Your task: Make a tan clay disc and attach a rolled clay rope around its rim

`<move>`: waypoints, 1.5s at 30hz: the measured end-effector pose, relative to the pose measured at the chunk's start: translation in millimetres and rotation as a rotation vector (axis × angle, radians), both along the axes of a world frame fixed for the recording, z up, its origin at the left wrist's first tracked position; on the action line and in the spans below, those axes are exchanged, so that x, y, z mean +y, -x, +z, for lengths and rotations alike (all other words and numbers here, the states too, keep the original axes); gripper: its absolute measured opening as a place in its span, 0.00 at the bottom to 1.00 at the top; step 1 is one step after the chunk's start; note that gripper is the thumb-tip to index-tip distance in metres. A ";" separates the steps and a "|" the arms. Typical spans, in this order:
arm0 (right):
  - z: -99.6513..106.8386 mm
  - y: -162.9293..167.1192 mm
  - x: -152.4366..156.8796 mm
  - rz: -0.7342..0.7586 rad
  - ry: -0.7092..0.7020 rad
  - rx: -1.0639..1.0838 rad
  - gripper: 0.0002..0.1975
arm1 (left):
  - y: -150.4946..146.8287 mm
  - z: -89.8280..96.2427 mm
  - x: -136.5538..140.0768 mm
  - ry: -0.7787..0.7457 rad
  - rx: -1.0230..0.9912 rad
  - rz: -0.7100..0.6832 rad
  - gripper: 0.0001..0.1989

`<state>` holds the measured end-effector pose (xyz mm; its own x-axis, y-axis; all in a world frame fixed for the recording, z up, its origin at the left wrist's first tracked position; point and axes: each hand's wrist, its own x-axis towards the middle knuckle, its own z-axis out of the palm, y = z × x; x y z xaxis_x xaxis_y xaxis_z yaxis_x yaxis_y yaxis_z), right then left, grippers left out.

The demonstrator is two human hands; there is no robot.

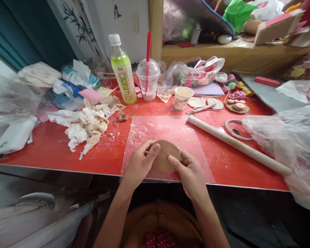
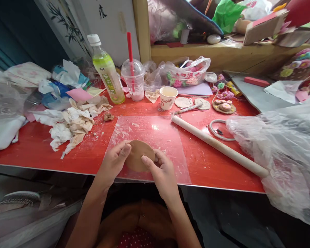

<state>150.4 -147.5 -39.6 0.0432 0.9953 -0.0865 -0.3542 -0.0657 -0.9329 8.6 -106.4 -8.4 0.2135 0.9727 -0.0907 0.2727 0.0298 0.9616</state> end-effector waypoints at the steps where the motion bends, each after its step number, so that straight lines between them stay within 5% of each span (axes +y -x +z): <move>1: 0.0 0.7 0.0 -0.037 0.000 0.015 0.09 | 0.3 0.3 -0.7 0.016 0.008 -0.011 0.18; 16: -0.1 1.2 0.6 -0.045 0.004 -0.051 0.08 | 0.5 -0.7 -2.7 -0.047 0.013 0.062 0.21; 22: 2.3 0.3 -0.2 -0.035 0.046 -0.045 0.08 | 1.6 2.7 -1.0 -0.033 -0.051 0.068 0.14; 30: 3.6 -1.8 0.1 0.036 0.017 -0.045 0.09 | 6.0 10.3 4.4 -0.036 0.057 -0.078 0.14; 45: 3.2 -1.3 0.1 0.016 0.027 -0.114 0.11 | 3.5 8.6 6.8 -0.010 0.082 -0.073 0.12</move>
<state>151.8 -147.4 -36.4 0.0383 0.9933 -0.1088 -0.2447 -0.0963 -0.9648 5.1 -99.6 0.2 0.2758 0.9559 -0.1014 0.3520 -0.0023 0.9360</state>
